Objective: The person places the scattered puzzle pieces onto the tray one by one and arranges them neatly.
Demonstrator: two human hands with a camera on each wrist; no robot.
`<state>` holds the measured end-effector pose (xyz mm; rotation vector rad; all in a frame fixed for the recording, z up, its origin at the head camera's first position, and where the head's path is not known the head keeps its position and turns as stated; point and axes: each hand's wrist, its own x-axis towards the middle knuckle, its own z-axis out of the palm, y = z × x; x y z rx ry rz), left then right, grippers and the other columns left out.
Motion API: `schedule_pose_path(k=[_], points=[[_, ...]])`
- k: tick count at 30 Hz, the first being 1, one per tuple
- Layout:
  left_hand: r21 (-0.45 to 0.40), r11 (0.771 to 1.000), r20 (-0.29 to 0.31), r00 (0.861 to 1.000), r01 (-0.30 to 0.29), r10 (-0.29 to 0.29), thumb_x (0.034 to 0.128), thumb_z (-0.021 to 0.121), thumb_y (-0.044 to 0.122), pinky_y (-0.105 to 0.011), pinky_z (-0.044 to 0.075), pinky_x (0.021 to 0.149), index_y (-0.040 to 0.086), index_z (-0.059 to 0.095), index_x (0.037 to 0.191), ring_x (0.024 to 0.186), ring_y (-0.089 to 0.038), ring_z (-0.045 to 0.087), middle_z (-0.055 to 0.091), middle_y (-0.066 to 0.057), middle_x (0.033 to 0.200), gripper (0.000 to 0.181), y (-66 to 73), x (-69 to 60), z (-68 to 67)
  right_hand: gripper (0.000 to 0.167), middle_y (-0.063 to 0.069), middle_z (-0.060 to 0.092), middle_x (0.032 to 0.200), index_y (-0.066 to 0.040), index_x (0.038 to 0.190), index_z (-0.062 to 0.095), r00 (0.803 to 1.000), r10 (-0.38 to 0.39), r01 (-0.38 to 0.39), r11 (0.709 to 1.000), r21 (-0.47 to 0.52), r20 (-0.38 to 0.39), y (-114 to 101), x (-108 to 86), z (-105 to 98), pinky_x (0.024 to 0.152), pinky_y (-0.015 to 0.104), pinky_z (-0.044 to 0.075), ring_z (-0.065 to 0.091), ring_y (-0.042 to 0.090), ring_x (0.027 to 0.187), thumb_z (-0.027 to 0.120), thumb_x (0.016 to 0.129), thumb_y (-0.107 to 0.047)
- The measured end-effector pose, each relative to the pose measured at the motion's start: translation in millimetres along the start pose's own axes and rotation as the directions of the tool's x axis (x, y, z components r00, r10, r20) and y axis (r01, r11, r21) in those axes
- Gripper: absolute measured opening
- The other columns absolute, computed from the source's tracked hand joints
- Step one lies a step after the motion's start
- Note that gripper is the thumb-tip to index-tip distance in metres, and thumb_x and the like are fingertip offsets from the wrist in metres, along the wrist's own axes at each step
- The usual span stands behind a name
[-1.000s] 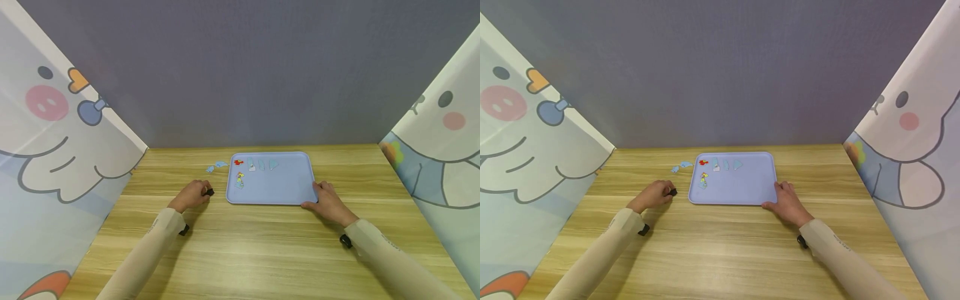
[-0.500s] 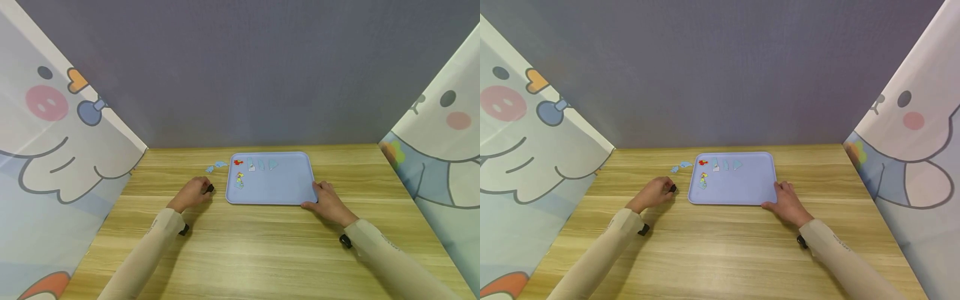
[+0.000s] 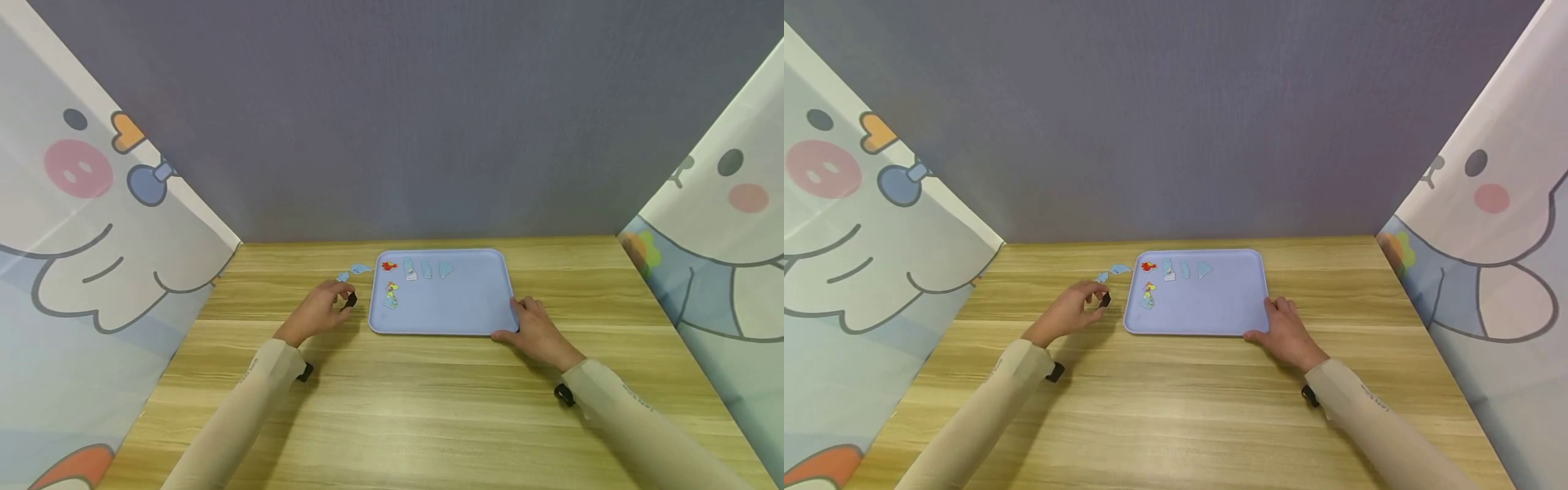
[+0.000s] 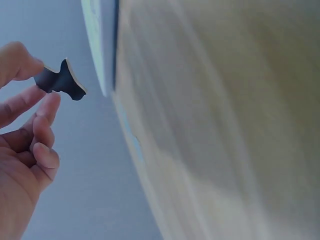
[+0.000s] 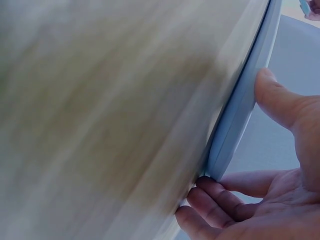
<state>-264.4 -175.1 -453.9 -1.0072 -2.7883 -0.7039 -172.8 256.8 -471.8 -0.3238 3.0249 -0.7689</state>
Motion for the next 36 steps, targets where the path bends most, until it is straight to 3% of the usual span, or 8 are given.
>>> schedule_pose_path(k=[8, 20, 26, 30, 36], points=[[-0.012, 0.997, -0.060, 0.995, -0.077, 0.076, 0.0806, 0.071, 0.009, -0.030, 0.046, 0.068, 0.004, 0.062, 0.111, 0.079, -0.021, 0.054, 0.061, -0.008, 0.095, 0.032, 22.9, 14.5, -2.3, 0.089, 0.032, 0.043, 0.115, 0.023, 0.132, 0.031, 1.000, 0.008, -0.008, 1.000, 0.002, 0.005, 1, 0.2, 1, 0.088, 0.053, 0.038, 0.039, 0.041, 0.104, 0.075, 0.080, -0.035], [-0.076, 0.981, -0.166, 0.972, -0.180, 0.166, 0.0805, 0.070, 0.010, -0.027, 0.043, 0.069, 0.005, 0.061, 0.107, 0.079, -0.015, 0.048, 0.059, -0.002, 0.095, 0.029, 47.9, 49.5, 19.4, 0.090, 0.032, 0.043, 0.116, 0.023, 0.133, 0.031, 1.000, 0.011, -0.011, 1.000, 0.009, 0.007, 1, 0.0, 1, 0.089, 0.054, 0.037, 0.039, 0.042, 0.106, 0.075, 0.081, -0.036], [-0.097, 0.976, -0.147, 0.972, -0.197, 0.182, 0.0823, 0.069, 0.011, -0.025, 0.044, 0.071, 0.006, 0.059, 0.108, 0.083, -0.021, 0.053, 0.057, -0.001, 0.098, 0.028, 52.2, 64.7, 35.8, 0.089, 0.032, 0.043, 0.115, 0.023, 0.133, 0.031, 1.000, 0.001, -0.001, 1.000, 0.010, -0.001, 1, -0.6, 2, 0.088, 0.053, 0.038, 0.039, 0.041, 0.104, 0.075, 0.081, -0.034], [-0.115, 0.977, -0.118, 0.979, -0.179, 0.165, 0.0836, 0.068, 0.012, -0.025, 0.044, 0.071, 0.008, 0.059, 0.110, 0.084, -0.025, 0.055, 0.057, 0.000, 0.099, 0.028, 54.6, 71.1, 40.2, 0.089, 0.032, 0.043, 0.115, 0.023, 0.133, 0.031, 1.000, 0.000, 0.000, 1.000, 0.011, -0.003, 0, -0.6, 2, 0.088, 0.053, 0.038, 0.039, 0.042, 0.105, 0.075, 0.081, -0.034], [-0.119, 0.977, -0.088, 0.982, -0.177, 0.167, 0.0825, 0.069, 0.009, -0.028, 0.044, 0.072, 0.005, 0.059, 0.110, 0.086, -0.028, 0.055, 0.060, -0.008, 0.099, 0.030, 54.2, 78.1, 46.4, 0.089, 0.033, 0.042, 0.117, 0.023, 0.133, 0.030, 1.000, 0.011, -0.011, 1.000, 0.011, 0.002, -1, -1.3, 1, 0.090, 0.054, 0.037, 0.038, 0.043, 0.107, 0.075, 0.081, -0.033]])
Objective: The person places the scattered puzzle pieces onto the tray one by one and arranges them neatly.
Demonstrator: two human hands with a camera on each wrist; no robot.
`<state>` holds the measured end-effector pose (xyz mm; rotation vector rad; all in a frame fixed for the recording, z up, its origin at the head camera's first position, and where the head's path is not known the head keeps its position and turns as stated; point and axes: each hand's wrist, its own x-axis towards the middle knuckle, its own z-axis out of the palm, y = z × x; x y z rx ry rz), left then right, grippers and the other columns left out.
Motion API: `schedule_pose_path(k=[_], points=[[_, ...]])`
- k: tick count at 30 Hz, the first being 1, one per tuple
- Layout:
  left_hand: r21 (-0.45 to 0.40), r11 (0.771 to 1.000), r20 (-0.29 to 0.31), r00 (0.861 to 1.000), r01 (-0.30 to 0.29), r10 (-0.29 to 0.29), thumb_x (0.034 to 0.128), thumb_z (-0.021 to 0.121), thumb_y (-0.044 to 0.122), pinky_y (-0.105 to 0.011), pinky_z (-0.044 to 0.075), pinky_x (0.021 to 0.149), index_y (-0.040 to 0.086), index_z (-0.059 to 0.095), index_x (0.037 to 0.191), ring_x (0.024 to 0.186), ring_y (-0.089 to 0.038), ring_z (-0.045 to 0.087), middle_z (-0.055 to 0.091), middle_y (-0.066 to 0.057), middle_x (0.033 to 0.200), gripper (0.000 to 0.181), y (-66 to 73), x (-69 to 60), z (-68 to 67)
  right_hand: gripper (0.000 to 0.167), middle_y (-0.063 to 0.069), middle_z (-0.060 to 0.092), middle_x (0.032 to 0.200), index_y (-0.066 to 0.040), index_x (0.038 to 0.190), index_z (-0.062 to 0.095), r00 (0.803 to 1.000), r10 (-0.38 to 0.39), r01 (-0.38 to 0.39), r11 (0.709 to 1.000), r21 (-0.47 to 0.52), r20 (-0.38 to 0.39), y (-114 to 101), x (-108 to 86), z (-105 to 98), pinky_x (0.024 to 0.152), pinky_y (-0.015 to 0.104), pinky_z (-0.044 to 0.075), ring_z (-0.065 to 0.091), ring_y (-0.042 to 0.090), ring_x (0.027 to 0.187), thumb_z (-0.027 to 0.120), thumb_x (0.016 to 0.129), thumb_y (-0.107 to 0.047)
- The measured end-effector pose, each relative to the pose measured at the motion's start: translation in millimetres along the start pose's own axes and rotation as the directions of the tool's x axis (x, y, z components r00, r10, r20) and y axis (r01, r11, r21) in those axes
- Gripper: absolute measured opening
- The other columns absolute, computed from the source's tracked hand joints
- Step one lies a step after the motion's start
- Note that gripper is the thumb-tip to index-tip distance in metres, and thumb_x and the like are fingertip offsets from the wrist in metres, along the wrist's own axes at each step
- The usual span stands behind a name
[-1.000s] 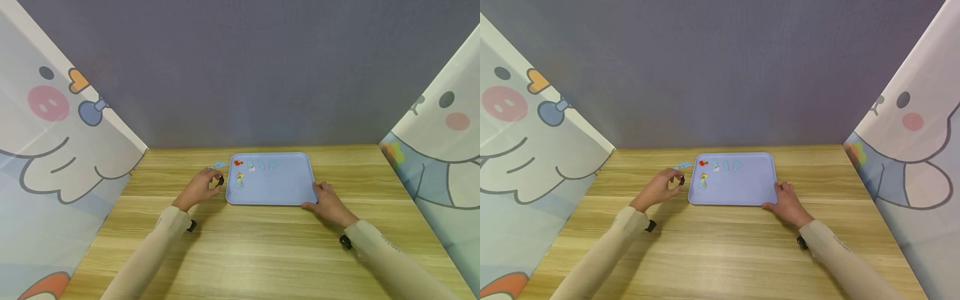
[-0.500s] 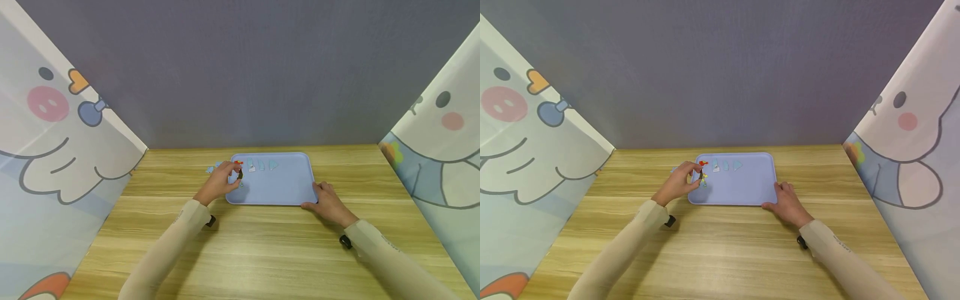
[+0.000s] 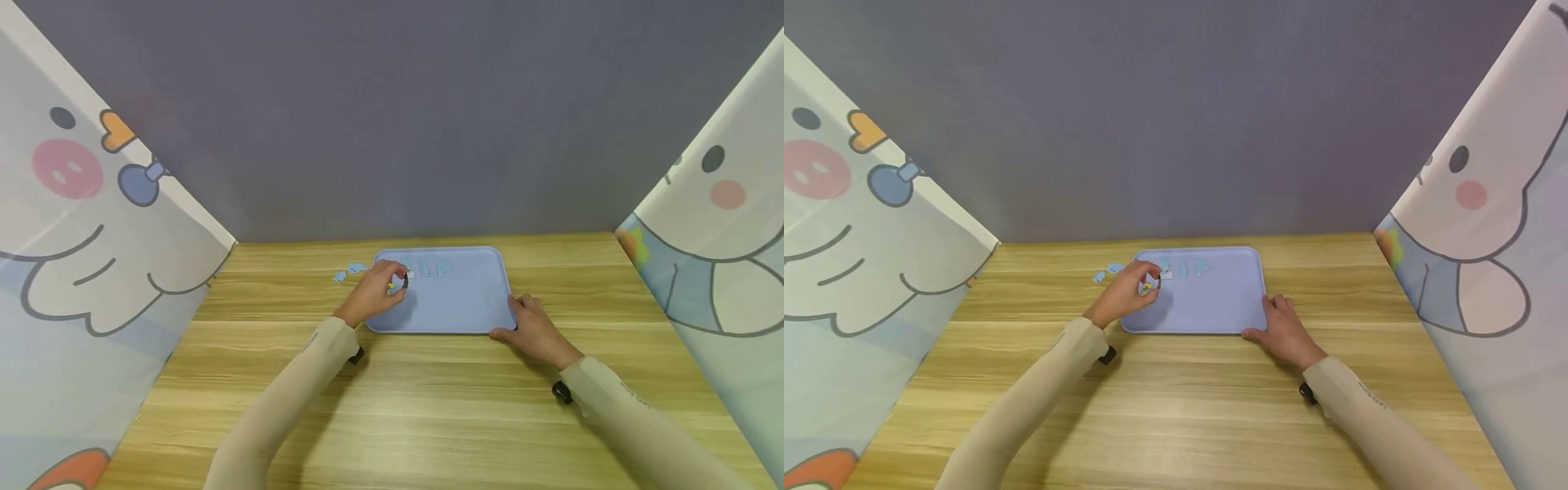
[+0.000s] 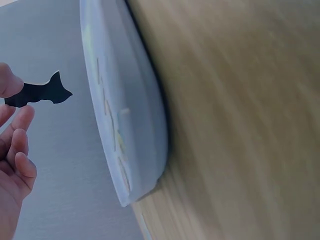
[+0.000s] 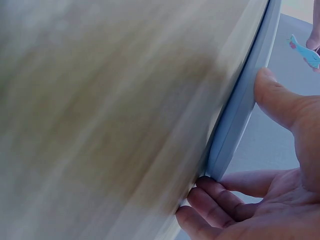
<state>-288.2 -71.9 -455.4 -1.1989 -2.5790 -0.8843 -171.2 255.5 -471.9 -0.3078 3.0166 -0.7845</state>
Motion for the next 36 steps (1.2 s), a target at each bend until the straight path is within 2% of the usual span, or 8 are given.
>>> schedule_pose_path(k=[9, 15, 20, 23, 26, 30, 32, 36], points=[[0.011, 0.999, 0.054, 0.997, 0.050, -0.051, 0.0842, 0.067, 0.011, -0.033, 0.043, 0.076, 0.003, 0.059, 0.110, 0.090, -0.027, 0.054, 0.062, -0.010, 0.098, 0.028, -0.5, 6.5, 8.2, 0.089, 0.031, 0.043, 0.117, 0.022, 0.134, 0.030, 1.000, 0.017, -0.018, 1.000, 0.005, 0.013, 0, -0.3, 0, 0.091, 0.053, 0.037, 0.038, 0.041, 0.108, 0.075, 0.081, -0.033], [0.035, 0.994, 0.089, 0.990, 0.106, -0.109, 0.0844, 0.066, 0.013, -0.032, 0.044, 0.076, 0.004, 0.057, 0.110, 0.088, -0.022, 0.055, 0.061, -0.005, 0.096, 0.028, -0.4, 11.2, 14.2, 0.090, 0.031, 0.042, 0.117, 0.022, 0.135, 0.029, 1.000, 0.023, -0.023, 1.000, 0.003, 0.020, 0, -0.6, 1, 0.090, 0.053, 0.038, 0.038, 0.041, 0.107, 0.074, 0.082, -0.034], [0.053, 0.990, 0.118, 0.984, 0.130, -0.135, 0.0831, 0.066, 0.008, -0.031, 0.046, 0.073, 0.003, 0.058, 0.108, 0.083, -0.017, 0.055, 0.060, -0.003, 0.092, 0.026, -0.5, 11.6, 17.0, 0.090, 0.030, 0.043, 0.116, 0.022, 0.135, 0.030, 1.000, 0.020, -0.021, 1.000, 0.006, 0.017, 1, -0.7, 1, 0.090, 0.053, 0.038, 0.039, 0.040, 0.107, 0.075, 0.081, -0.034], [0.060, 0.990, 0.161, 0.978, 0.127, -0.135, 0.0826, 0.068, 0.005, -0.031, 0.046, 0.075, 0.004, 0.059, 0.109, 0.087, -0.017, 0.056, 0.060, -0.003, 0.095, 0.028, -0.4, 11.7, 16.9, 0.089, 0.030, 0.044, 0.115, 0.023, 0.134, 0.030, 1.000, 0.011, -0.011, 1.000, 0.002, 0.006, 2, -0.6, 1, 0.089, 0.053, 0.038, 0.039, 0.040, 0.106, 0.075, 0.081, -0.034], [0.095, 0.991, 0.230, 0.966, 0.095, -0.115, 0.0830, 0.069, 0.007, -0.032, 0.045, 0.084, 0.005, 0.061, 0.114, 0.094, -0.019, 0.055, 0.060, -0.005, 0.101, 0.032, 0.5, 13.3, 17.1, 0.089, 0.031, 0.044, 0.115, 0.023, 0.134, 0.031, 1.000, 0.005, -0.005, 1.000, -0.004, -0.002, 3, -0.8, 1, 0.089, 0.053, 0.038, 0.039, 0.041, 0.106, 0.076, 0.081, -0.033], [0.169, 0.984, 0.324, 0.939, 0.062, -0.115, 0.0848, 0.069, 0.010, -0.037, 0.037, 0.098, 0.006, 0.061, 0.120, 0.104, -0.022, 0.051, 0.059, -0.007, 0.113, 0.037, 5.0, 19.6, 18.6, 0.089, 0.032, 0.044, 0.115, 0.023, 0.133, 0.031, 1.000, 0.001, -0.001, 1.000, -0.009, -0.009, 2, -0.8, 2, 0.089, 0.053, 0.038, 0.039, 0.042, 0.107, 0.076, 0.080, -0.033], [0.221, 0.973, 0.359, 0.922, 0.069, -0.147, 0.0857, 0.069, 0.012, -0.037, 0.035, 0.100, 0.006, 0.061, 0.121, 0.105, -0.023, 0.050, 0.059, -0.007, 0.116, 0.036, 7.4, 23.6, 19.9, 0.090, 0.032, 0.044, 0.114, 0.023, 0.133, 0.031, 1.000, -0.005, 0.005, 1.000, -0.008, -0.013, 2, -0.2, 3, 0.089, 0.052, 0.038, 0.039, 0.042, 0.106, 0.076, 0.080, -0.033], [0.320, 0.943, 0.400, 0.890, 0.089, -0.220, 0.0858, 0.069, 0.014, -0.034, 0.040, 0.090, 0.007, 0.066, 0.114, 0.097, -0.023, 0.049, 0.060, -0.007, 0.112, 0.029, 10.5, 29.8, 23.0, 0.089, 0.031, 0.045, 0.112, 0.023, 0.133, 0.032, 1.000, -0.013, 0.013, 1.000, -0.006, -0.018, 1, 1.1, 4, 0.087, 0.052, 0.039, 0.040, 0.041, 0.104, 0.077, 0.079, -0.033]])
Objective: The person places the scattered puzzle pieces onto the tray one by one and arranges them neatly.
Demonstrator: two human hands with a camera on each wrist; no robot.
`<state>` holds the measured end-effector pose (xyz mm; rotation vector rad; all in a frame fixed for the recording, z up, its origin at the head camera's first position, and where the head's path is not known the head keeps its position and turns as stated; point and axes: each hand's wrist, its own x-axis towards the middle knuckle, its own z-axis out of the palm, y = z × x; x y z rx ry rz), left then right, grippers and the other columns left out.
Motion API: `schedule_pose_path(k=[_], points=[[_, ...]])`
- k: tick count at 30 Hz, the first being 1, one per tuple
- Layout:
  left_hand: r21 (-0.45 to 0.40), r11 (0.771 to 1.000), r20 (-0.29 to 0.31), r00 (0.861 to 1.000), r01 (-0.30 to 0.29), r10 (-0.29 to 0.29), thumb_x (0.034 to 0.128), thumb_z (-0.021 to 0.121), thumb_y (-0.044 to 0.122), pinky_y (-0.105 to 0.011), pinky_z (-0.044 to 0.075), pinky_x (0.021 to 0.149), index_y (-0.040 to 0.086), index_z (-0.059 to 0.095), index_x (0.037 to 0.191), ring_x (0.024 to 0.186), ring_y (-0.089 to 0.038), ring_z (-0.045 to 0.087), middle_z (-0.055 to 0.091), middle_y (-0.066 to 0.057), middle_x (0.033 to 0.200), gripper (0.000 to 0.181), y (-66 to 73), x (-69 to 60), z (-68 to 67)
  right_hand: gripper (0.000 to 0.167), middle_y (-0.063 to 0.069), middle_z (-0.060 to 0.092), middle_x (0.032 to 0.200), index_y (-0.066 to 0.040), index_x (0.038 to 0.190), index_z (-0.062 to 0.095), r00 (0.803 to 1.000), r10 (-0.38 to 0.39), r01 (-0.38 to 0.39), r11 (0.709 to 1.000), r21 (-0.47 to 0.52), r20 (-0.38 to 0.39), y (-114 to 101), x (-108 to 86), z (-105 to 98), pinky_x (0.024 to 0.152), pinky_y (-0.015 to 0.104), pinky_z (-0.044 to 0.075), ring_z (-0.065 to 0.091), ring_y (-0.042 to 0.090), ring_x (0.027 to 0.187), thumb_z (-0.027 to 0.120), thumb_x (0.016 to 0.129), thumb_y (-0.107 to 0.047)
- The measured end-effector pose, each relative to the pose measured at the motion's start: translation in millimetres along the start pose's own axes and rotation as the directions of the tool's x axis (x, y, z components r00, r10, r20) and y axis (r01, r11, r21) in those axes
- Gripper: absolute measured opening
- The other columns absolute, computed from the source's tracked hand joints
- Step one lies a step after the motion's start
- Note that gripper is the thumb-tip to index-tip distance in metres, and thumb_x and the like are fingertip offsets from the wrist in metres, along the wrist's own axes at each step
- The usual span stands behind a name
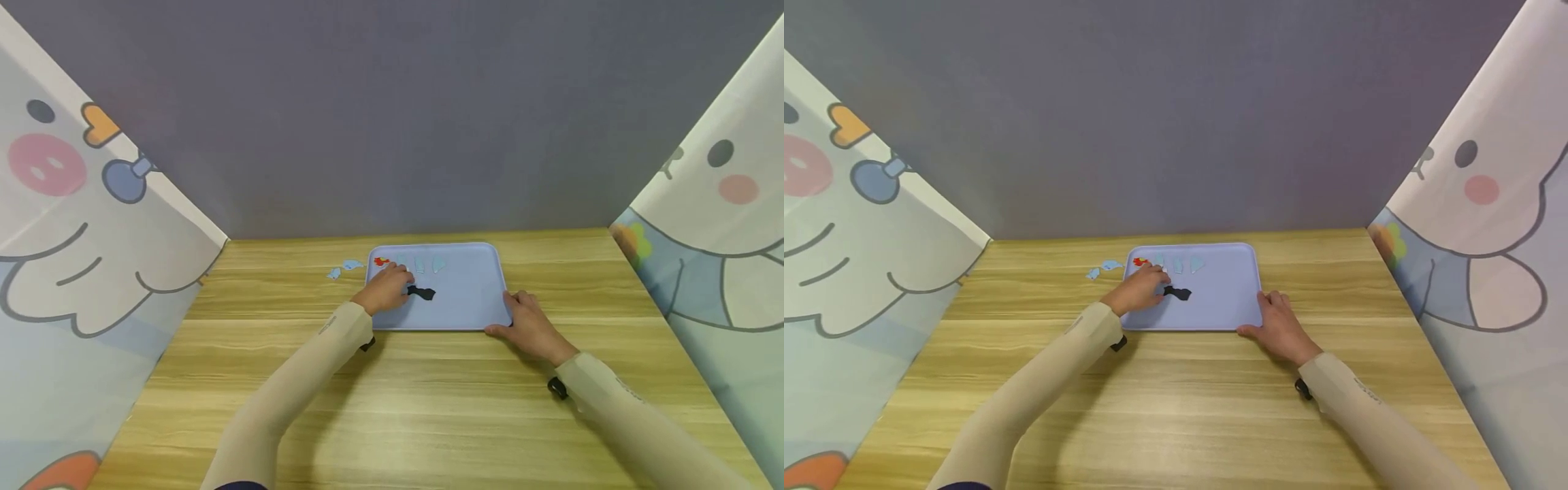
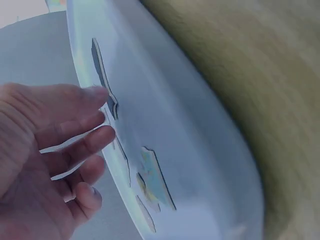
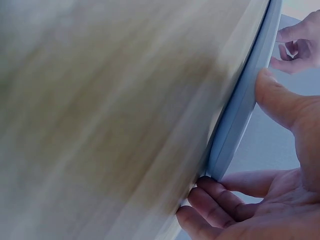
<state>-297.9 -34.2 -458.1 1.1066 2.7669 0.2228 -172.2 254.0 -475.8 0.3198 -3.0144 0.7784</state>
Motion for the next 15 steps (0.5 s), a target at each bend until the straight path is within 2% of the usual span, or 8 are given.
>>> schedule_pose_path(k=[3, 8, 15], points=[[0.025, 0.999, 0.022, 1.000, 0.021, -0.021, 0.0852, 0.070, 0.015, -0.034, 0.041, 0.086, 0.007, 0.068, 0.108, 0.094, -0.023, 0.049, 0.060, -0.007, 0.108, 0.024, 1.1, 3.3, 0.3, 0.089, 0.030, 0.045, 0.112, 0.023, 0.133, 0.032, 1.000, 0.002, -0.002, 1.000, -0.005, 0.001, -0.3, 0.6, -0.1, 0.088, 0.052, 0.038, 0.040, 0.041, 0.104, 0.077, 0.079, -0.033], [0.013, 0.999, 0.038, 0.998, 0.048, -0.048, 0.0847, 0.071, 0.015, -0.032, 0.041, 0.086, 0.007, 0.067, 0.105, 0.095, -0.022, 0.048, 0.059, -0.006, 0.105, 0.022, 1.7, 7.0, 2.3, 0.089, 0.030, 0.044, 0.112, 0.023, 0.133, 0.032, 1.000, 0.002, -0.002, 1.000, -0.013, 0.005, 0.1, 0.7, -0.6, 0.088, 0.052, 0.038, 0.040, 0.041, 0.104, 0.076, 0.080, -0.033], [0.005, 0.999, 0.022, 0.999, 0.033, -0.033, 0.0846, 0.069, 0.008, -0.031, 0.041, 0.084, 0.005, 0.068, 0.097, 0.089, -0.022, 0.050, 0.061, -0.006, 0.095, 0.012, 3.6, 8.7, 5.0, 0.088, 0.031, 0.045, 0.112, 0.023, 0.132, 0.033, 1.000, -0.010, 0.010, 1.000, -0.017, -0.005, 1.5, -0.1, 0.9, 0.088, 0.053, 0.038, 0.040, 0.042, 0.104, 0.076, 0.080, -0.034]])
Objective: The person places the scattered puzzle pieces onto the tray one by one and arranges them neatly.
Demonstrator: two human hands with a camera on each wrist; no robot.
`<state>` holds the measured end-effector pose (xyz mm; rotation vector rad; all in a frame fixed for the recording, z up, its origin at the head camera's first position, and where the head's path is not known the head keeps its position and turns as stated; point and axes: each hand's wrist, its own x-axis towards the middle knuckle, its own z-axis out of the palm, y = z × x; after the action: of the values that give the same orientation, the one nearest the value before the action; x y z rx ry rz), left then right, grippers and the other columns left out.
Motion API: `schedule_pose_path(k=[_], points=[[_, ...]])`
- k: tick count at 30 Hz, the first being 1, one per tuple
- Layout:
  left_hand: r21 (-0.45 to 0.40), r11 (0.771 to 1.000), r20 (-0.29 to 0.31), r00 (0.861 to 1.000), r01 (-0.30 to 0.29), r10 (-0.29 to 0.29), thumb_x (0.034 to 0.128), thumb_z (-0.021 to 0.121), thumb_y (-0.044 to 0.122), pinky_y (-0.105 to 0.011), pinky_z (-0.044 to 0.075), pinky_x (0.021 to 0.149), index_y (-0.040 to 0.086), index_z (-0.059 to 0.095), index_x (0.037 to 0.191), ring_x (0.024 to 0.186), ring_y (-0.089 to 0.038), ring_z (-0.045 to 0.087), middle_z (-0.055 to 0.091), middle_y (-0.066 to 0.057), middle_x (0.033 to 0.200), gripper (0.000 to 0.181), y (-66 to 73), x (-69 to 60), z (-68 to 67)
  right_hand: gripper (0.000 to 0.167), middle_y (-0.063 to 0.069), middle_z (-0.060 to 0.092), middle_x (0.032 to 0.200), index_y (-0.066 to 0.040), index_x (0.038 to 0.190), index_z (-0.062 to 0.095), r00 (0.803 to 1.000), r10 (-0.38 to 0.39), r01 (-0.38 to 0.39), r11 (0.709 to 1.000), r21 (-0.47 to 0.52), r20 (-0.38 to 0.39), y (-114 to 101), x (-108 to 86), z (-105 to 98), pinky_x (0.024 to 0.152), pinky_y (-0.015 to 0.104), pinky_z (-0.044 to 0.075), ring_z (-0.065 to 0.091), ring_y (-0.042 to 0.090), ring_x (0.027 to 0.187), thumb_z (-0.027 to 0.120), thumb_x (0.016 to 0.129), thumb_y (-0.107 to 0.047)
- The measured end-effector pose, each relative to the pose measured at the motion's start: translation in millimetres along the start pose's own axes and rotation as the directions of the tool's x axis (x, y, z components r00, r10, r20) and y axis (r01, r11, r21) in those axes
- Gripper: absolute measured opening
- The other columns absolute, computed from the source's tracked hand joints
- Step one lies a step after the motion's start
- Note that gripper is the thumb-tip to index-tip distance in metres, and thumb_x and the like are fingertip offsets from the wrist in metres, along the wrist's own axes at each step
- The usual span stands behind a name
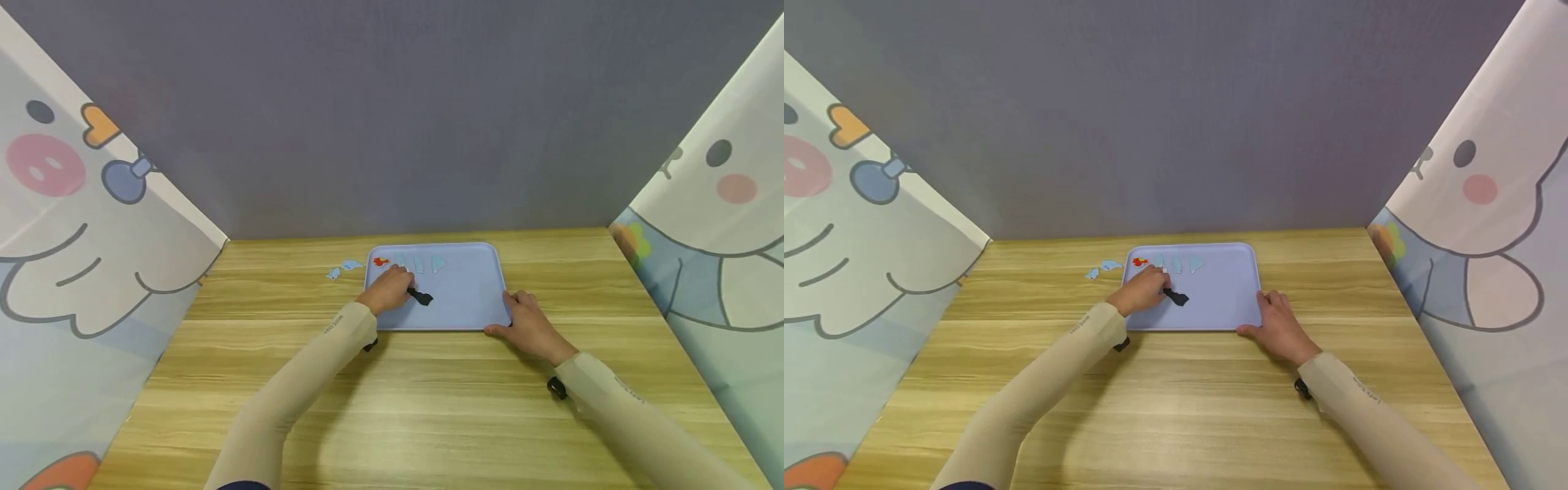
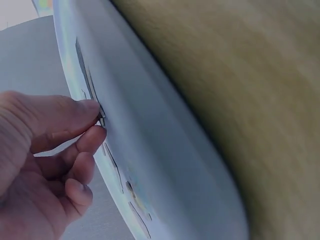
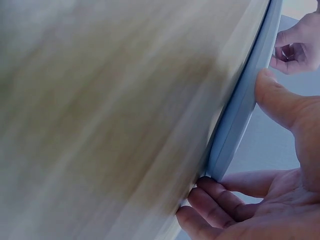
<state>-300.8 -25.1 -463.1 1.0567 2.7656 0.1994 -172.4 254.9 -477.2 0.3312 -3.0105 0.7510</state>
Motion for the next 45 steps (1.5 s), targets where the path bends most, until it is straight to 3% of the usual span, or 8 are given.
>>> schedule_pose_path(k=[8, 16, 21, 26, 29, 40, 45], points=[[-0.025, 0.998, -0.052, 0.997, -0.057, 0.055, 0.0842, 0.066, 0.002, -0.030, 0.046, 0.078, 0.006, 0.072, 0.087, 0.083, -0.018, 0.059, 0.067, -0.004, 0.087, 0.008, 0.4, -1.2, -2.2, 0.088, 0.032, 0.044, 0.115, 0.023, 0.132, 0.033, 1.000, 0.008, -0.008, 1.000, 0.001, 0.001, 0, -0.7, -1, 0.090, 0.053, 0.037, 0.039, 0.043, 0.107, 0.076, 0.080, -0.035], [-0.051, 0.998, -0.066, 0.997, -0.035, 0.032, 0.0877, 0.058, -0.001, -0.028, 0.048, 0.076, 0.006, 0.070, 0.089, 0.084, -0.016, 0.061, 0.067, -0.004, 0.088, 0.014, -4.2, -2.2, -3.2, 0.089, 0.031, 0.045, 0.113, 0.023, 0.132, 0.034, 1.000, 0.007, -0.007, 1.000, 0.001, -0.007, 0, -0.9, 0, 0.089, 0.053, 0.037, 0.040, 0.042, 0.105, 0.076, 0.079, -0.034], [-0.062, 0.997, 0.001, 0.999, -0.041, 0.042, 0.0872, 0.061, 0.002, -0.026, 0.046, 0.074, 0.009, 0.068, 0.092, 0.081, -0.013, 0.057, 0.065, -0.002, 0.090, 0.011, -7.5, -6.3, -3.6, 0.089, 0.031, 0.045, 0.113, 0.023, 0.132, 0.034, 1.000, 0.002, -0.002, 1.000, 0.001, -0.013, 1, -1.3, 0, 0.089, 0.052, 0.038, 0.040, 0.042, 0.105, 0.077, 0.078, -0.033], [-0.057, 0.996, 0.104, 0.992, -0.068, 0.074, 0.0817, 0.069, 0.003, -0.028, 0.045, 0.076, 0.012, 0.069, 0.101, 0.083, -0.014, 0.053, 0.062, -0.003, 0.094, 0.021, -5.1, -11.0, -9.7, 0.089, 0.031, 0.044, 0.113, 0.023, 0.132, 0.034, 1.000, -0.002, 0.002, 1.000, 0.002, -0.013, 0, -1.2, 0, 0.089, 0.052, 0.038, 0.040, 0.042, 0.104, 0.077, 0.079, -0.034], [-0.040, 0.997, 0.128, 0.989, -0.068, 0.073, 0.0803, 0.071, 0.002, -0.028, 0.044, 0.077, 0.013, 0.068, 0.098, 0.084, -0.015, 0.052, 0.060, -0.002, 0.093, 0.021, -2.6, -11.8, -12.7, 0.088, 0.031, 0.045, 0.112, 0.023, 0.131, 0.034, 1.000, -0.003, 0.003, 1.000, 0.004, -0.015, 0, -1.2, 0, 0.088, 0.052, 0.038, 0.040, 0.042, 0.104, 0.077, 0.079, -0.034], [-0.085, 0.993, 0.131, 0.987, -0.082, 0.093, 0.0801, 0.071, 0.000, -0.026, 0.043, 0.074, 0.014, 0.060, 0.084, 0.080, -0.013, 0.050, 0.055, 0.004, 0.083, 0.018, -7.3, -8.5, -14.8, 0.088, 0.031, 0.046, 0.110, 0.024, 0.131, 0.035, 1.000, -0.013, 0.013, 1.000, 0.007, -0.019, 0, -0.9, 0, 0.089, 0.053, 0.037, 0.042, 0.042, 0.103, 0.077, 0.079, -0.033], [-0.134, 0.981, 0.090, 0.985, -0.137, 0.149, 0.0831, 0.069, 0.000, -0.025, 0.040, 0.067, 0.012, 0.056, 0.080, 0.073, -0.013, 0.047, 0.050, 0.003, 0.074, 0.018, -13.8, -7.7, -16.6, 0.088, 0.031, 0.046, 0.111, 0.024, 0.131, 0.034, 1.000, -0.013, 0.013, 1.000, 0.010, -0.018, -1, -1.3, 0, 0.090, 0.053, 0.036, 0.042, 0.042, 0.104, 0.077, 0.079, -0.032]])
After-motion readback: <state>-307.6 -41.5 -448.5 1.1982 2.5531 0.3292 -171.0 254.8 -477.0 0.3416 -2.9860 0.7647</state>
